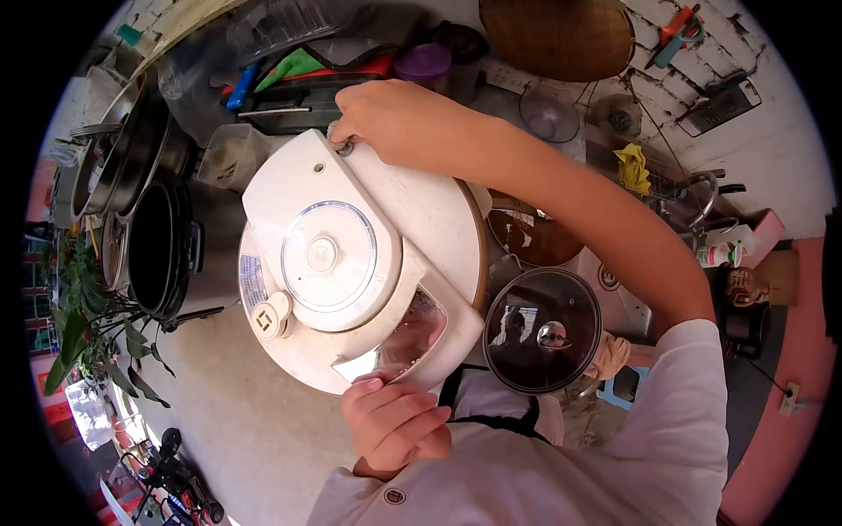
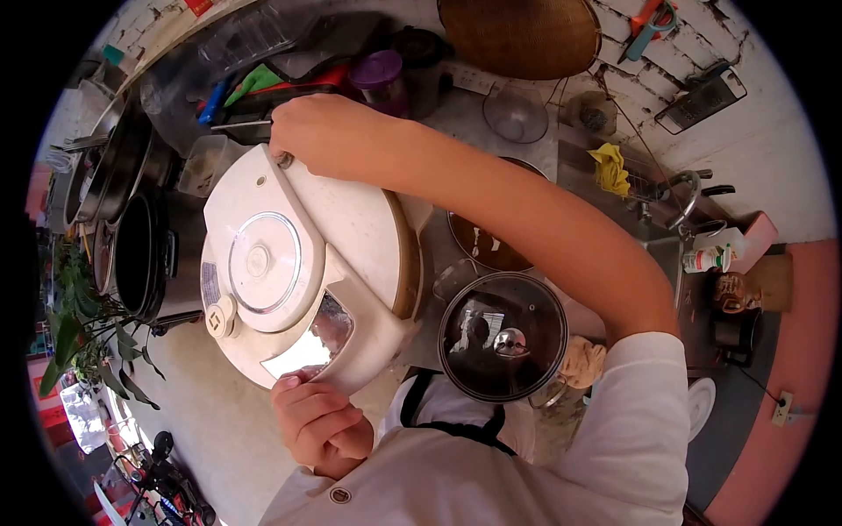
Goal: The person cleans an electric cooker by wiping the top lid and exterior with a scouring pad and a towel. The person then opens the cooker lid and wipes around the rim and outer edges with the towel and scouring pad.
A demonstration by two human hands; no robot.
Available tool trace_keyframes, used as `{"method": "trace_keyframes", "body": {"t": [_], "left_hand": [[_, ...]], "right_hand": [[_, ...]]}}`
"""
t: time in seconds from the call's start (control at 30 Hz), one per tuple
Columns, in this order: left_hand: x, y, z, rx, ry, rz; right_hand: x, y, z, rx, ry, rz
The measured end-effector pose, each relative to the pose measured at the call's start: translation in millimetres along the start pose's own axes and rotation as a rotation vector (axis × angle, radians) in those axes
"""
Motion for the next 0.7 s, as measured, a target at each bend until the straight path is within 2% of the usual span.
{"method": "trace_keyframes", "body": {"t": [0.17, 0.23, 0.37, 0.43, 0.53, 0.7], "left_hand": [[-1, 5, 3, 0.017, 0.041, -0.064], [0, 4, 2, 0.013, 0.049, -0.043], [5, 2, 1, 0.007, 0.009, -0.032], [3, 4, 1, 0.01, 0.007, -0.049], [3, 6, 4, 0.016, 0.007, -0.089], [4, 6, 6, -0.011, 0.043, -0.072]], "right_hand": [[-60, -29, 52, -0.022, 0.011, 0.077], [-69, -35, 64, 0.015, 0.111, 0.104], [-18, -7, 26, -0.083, 0.141, 0.057], [0, 7, 11, -0.147, 0.048, -0.104], [-20, 2, 18, -0.169, 0.074, -0.115], [-89, -35, 71, -0.164, 0.211, 0.022]]}}
Point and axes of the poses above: each hand's wrist, its own x-axis towards the middle knuckle, its own y-axis out of the palm, z = x × y, the point moved 1 cm from there along x, towards the middle knuckle, and after that the axes turned 1 degree about y, right-handed, at the moved point
